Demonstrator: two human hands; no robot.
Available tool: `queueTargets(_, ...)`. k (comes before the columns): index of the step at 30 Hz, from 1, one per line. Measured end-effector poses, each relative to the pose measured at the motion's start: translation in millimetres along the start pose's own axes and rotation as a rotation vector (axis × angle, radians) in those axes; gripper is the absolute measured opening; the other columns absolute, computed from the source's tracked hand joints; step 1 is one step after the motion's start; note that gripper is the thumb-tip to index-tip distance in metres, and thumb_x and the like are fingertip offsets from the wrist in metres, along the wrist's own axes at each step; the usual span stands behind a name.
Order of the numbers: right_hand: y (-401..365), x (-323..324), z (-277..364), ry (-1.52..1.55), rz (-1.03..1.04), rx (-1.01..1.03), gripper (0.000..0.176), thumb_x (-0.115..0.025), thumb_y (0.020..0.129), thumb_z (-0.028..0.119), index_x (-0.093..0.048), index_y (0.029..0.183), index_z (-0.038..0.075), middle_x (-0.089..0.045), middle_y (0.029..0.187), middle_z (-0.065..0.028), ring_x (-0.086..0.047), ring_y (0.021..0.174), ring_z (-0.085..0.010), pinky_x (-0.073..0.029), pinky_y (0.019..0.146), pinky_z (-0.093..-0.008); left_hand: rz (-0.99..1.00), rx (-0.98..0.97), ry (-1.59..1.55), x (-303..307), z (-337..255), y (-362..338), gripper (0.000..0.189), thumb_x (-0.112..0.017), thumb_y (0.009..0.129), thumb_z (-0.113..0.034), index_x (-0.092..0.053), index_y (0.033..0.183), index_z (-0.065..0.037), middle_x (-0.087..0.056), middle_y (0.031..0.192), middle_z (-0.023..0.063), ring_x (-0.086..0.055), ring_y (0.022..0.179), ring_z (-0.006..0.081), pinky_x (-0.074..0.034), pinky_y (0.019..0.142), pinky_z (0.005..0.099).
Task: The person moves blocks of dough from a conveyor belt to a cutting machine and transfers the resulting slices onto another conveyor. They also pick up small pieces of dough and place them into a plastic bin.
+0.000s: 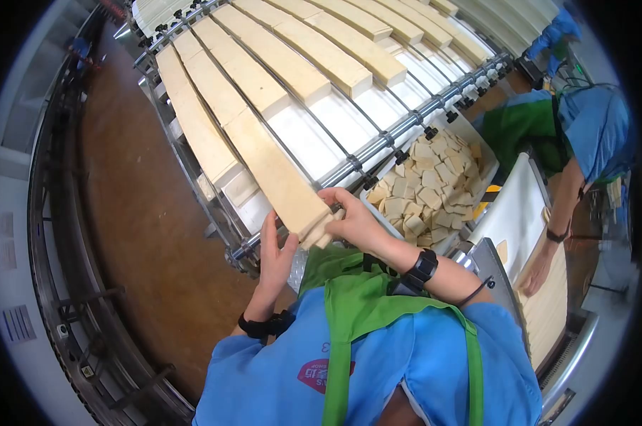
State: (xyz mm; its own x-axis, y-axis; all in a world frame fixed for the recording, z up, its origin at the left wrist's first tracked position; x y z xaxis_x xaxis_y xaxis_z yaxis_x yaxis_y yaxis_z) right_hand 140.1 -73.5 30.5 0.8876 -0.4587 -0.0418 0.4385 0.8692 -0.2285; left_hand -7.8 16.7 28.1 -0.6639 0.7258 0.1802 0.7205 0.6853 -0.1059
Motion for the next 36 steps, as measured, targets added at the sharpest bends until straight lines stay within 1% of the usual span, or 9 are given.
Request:
queueTargets(3,0.6,1.2,1.1,-0.102,-0.036,0.12,0.057,-0.05,0.06,-0.007,-0.045,0.116,0.001,-0.048,0.101,-0.008,-0.048,0.096,-0.0154,-0.041,0.082,-0.0255,-0.068,-0.056,0.157,-3.1,7.7,8.2,0.08,-0.067,0.072,-0.023,-0.022,0.132,0.004,-0.034,0.126,0.0211,-0.038,0.115,0.0315,-0.033,0.095,0.0381)
queueTargets(8,1.5,4.9,-4.1,-0.113,-0.028,0.167,0.056,-0.05,0.06,-0.008,-0.046,0.115,0.001,-0.051,0.106,-0.0115,-0.047,0.105,-0.0206,-0.037,0.091,-0.0287,-0.191,-0.134,0.436,-8.0,8.3,23.7,0.104,-0.079,0.056,-0.023,-0.016,0.133,0.007,-0.032,0.128,0.0259,-0.035,0.117,0.0381,-0.028,0.099,0.0415)
queueTargets(10,-6.2,17.2,0.4,-0.037,0.056,0.044,0.057,-0.05,0.061,-0.009,-0.047,0.116,0.001,-0.051,0.109,-0.0112,-0.047,0.107,-0.0204,-0.036,0.093,-0.0297,-0.132,-0.089,0.302,-7.3,6.7,28.2,0.106,-0.078,0.057,-0.015,-0.009,0.135,0.005,-0.028,0.132,0.0239,-0.033,0.12,0.0338,-0.026,0.101,0.0377)
queueTargets(13,-14.9,57.9,-5.8,-0.113,0.025,0.194,0.052,-0.05,0.061,-0.006,-0.049,0.113,0.001,-0.051,0.104,-0.0123,-0.049,0.102,-0.0241,-0.038,0.091,-0.0307,-0.077,-0.079,0.179,-9.2,2.1,31.2,0.107,-0.074,0.057,-0.006,-0.004,0.137,0.001,-0.024,0.136,0.0209,-0.031,0.122,0.0295,-0.026,0.101,0.0352)
queueTargets(18,-68.6,175.3,-20.9,-0.515,-0.493,0.274,0.058,-0.055,0.07,-0.001,-0.039,0.125,0.006,-0.04,0.124,-0.0135,-0.047,0.108,-0.0221,-0.042,0.088,-0.0318,-0.039,-0.137,0.207,-11.1,-6.2,34.8,0.107,-0.069,0.056,0.001,-0.002,0.139,-0.005,-0.019,0.139,0.018,-0.028,0.124,0.0272,-0.025,0.102,0.0335)
queueTargets(22,-137.4,253.0,-82.5,-0.499,-0.668,-0.099,0.046,-0.056,0.076,0.004,-0.044,0.121,0.002,-0.05,0.113,-0.013,-0.057,0.089,-0.0202,-0.048,0.074,-0.0272,-0.019,-0.186,0.191,-9.8,-1.6,38.0,0.105,-0.067,0.056,0.0,-0.003,0.14,-0.005,-0.019,0.139,0.0169,-0.027,0.124,0.0278,-0.023,0.102,0.0336)
queueTargets(25,-182.3,268.4,-108.0,-0.491,-0.787,-0.117,0.035,-0.056,0.077,0.006,-0.052,0.112,0.001,-0.059,0.096,-0.0111,-0.059,0.083,-0.019,-0.048,0.073,-0.0279,-0.036,-0.201,0.26,-5.8,6.9,40.6,0.103,-0.065,0.055,0.0,-0.006,0.14,-0.005,-0.018,0.14,0.0169,-0.026,0.125,0.0278,-0.021,0.103,0.0336)
queueTargets(31,-205.9,246.2,-111.5,-0.992,-0.784,0.179,0.021,-0.051,0.071,-0.002,-0.059,0.09,0.0,-0.058,0.083,-0.0152,-0.055,0.08,-0.0314,-0.044,0.074,-0.0368,-0.052,-0.204,0.208,-7.3,9.0,41.6,0.1,-0.062,0.055,-0.002,-0.009,0.14,-0.005,-0.021,0.138,0.0165,-0.026,0.125,0.0281,-0.02,0.103,0.0339)
queueTargets(36,-209.6,246.5,-115.3,-0.927,-0.876,0.225,0.022,-0.052,0.067,-0.003,-0.059,0.087,0.002,-0.058,0.086,-0.0142,-0.054,0.083,-0.0322,-0.044,0.075,-0.0379,-0.033,-0.225,0.173,-4.6,16.7,46.3,0.102,-0.066,0.055,-0.008,-0.01,0.14,-0.006,-0.025,0.136,0.0157,-0.029,0.123,0.028,-0.023,0.102,0.0348)
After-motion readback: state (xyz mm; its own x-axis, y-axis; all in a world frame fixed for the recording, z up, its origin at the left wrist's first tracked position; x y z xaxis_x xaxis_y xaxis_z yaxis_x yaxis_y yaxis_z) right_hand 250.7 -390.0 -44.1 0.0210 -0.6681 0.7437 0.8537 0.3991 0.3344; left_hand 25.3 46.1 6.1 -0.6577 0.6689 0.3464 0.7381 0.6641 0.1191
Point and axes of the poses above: each hand's wrist, its own y-axis towards the middle knuckle, its own x-axis out of the back of the hand, z = x × y, the point moved 5 cm from there along y, towards the middle knuckle
